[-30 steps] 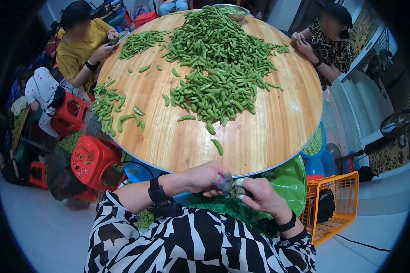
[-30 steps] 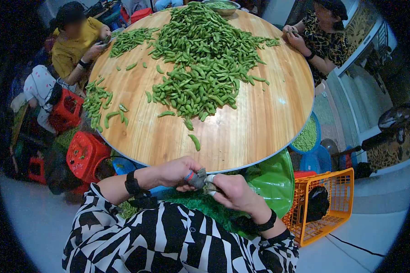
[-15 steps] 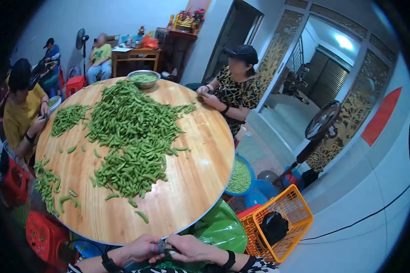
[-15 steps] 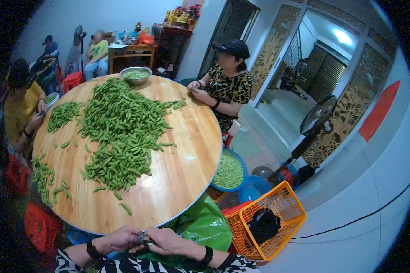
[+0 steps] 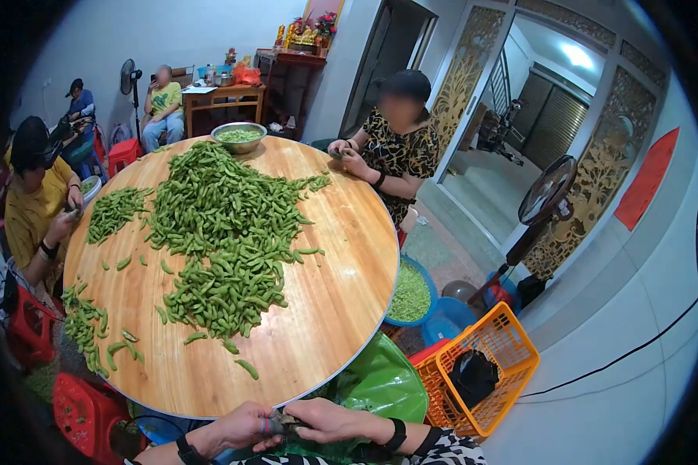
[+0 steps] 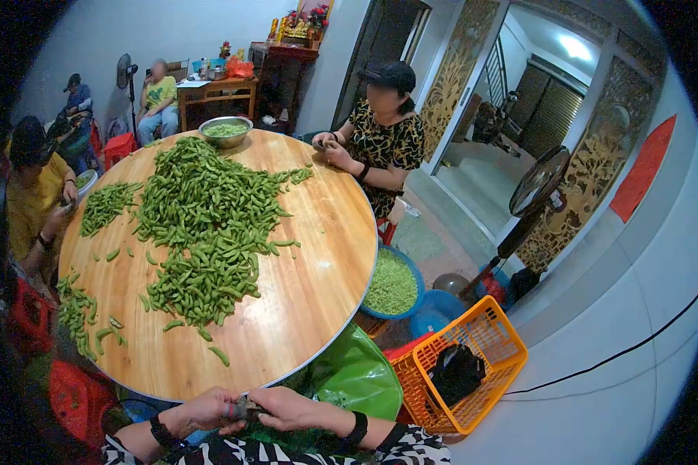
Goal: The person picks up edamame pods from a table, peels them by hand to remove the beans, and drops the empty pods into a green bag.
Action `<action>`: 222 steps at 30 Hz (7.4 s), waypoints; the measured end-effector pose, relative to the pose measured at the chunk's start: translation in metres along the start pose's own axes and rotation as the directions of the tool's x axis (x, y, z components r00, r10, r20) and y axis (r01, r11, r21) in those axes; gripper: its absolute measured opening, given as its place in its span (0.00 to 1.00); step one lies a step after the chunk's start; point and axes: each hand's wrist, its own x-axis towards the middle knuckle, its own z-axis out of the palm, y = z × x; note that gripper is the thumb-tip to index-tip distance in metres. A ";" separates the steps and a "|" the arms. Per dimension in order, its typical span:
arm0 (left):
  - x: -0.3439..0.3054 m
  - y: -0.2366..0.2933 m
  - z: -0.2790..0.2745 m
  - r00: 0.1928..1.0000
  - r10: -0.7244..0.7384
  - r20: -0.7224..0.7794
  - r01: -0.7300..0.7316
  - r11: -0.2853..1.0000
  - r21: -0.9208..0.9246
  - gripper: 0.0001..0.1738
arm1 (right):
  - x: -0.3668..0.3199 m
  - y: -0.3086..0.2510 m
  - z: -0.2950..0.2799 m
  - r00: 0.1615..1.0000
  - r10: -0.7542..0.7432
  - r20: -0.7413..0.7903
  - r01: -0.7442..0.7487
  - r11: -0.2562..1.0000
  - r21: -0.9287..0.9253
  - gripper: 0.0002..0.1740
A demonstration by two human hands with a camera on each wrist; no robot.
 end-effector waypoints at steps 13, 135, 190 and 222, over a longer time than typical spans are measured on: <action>-0.065 0.062 -0.013 0.581 0.810 -0.083 0.297 -0.116 0.948 0.12 | -0.002 -0.011 -0.010 0.981 0.172 -0.087 -0.153 0.970 0.190 0.13; -0.005 0.035 0.035 0.745 0.663 -0.072 -0.283 0.412 0.866 0.08 | -0.002 -0.002 -0.003 0.863 -0.059 -0.501 0.002 0.994 -0.113 0.14; -0.077 0.065 -0.105 0.373 0.921 -0.113 0.319 -0.013 0.948 0.10 | -0.005 -0.020 -0.007 0.850 0.474 -0.229 -0.054 0.512 0.857 0.14; 0.005 0.078 -0.039 0.631 0.765 0.126 0.061 -0.211 0.976 0.19 | 0.006 -0.009 -0.001 0.849 0.497 -0.182 -0.128 0.527 0.840 0.22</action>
